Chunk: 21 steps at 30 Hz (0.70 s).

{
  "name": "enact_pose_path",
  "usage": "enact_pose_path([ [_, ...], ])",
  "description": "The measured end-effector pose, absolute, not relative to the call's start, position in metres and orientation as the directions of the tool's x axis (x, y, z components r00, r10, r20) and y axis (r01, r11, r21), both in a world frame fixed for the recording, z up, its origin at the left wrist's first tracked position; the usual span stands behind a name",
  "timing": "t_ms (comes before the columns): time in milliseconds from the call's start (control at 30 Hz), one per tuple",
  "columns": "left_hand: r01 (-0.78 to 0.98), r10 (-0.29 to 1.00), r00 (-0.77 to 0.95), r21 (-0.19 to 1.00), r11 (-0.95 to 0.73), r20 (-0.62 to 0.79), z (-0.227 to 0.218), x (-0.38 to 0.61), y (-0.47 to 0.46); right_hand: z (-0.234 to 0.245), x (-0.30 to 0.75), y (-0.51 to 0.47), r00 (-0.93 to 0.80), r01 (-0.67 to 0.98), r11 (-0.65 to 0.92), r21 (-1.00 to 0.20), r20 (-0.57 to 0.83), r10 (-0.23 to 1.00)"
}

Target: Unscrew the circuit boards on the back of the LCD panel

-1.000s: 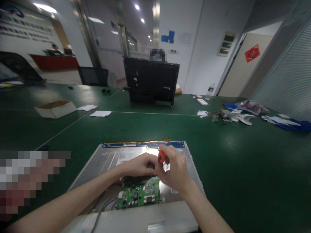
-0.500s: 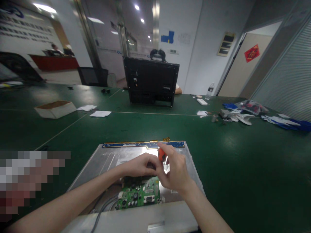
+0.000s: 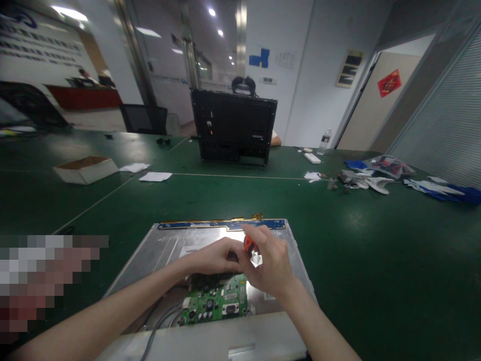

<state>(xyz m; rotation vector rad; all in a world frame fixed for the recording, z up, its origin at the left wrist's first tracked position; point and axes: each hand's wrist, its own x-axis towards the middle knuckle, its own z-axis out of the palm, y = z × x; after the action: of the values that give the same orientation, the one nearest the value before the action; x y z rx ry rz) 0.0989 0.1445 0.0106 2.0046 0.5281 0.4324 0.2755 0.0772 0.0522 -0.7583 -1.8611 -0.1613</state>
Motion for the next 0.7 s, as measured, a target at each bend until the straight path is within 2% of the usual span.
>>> enact_pose_path([
  [233, 0.171, 0.498, 0.865, 0.899, -0.404, 0.059, 0.0082, 0.0984, 0.1462, 0.0562, 0.2754, 0.0729, -0.239, 0.546, 0.795, -0.264, 0.86, 0.45],
  [700, 0.175, 0.537, 0.839, 0.889, -0.424, 0.091, 0.0133, 0.0991, 0.1425, 0.0499, 0.277, 0.0792, -0.222, 0.603, 0.768, -0.215, 0.88, 0.421],
])
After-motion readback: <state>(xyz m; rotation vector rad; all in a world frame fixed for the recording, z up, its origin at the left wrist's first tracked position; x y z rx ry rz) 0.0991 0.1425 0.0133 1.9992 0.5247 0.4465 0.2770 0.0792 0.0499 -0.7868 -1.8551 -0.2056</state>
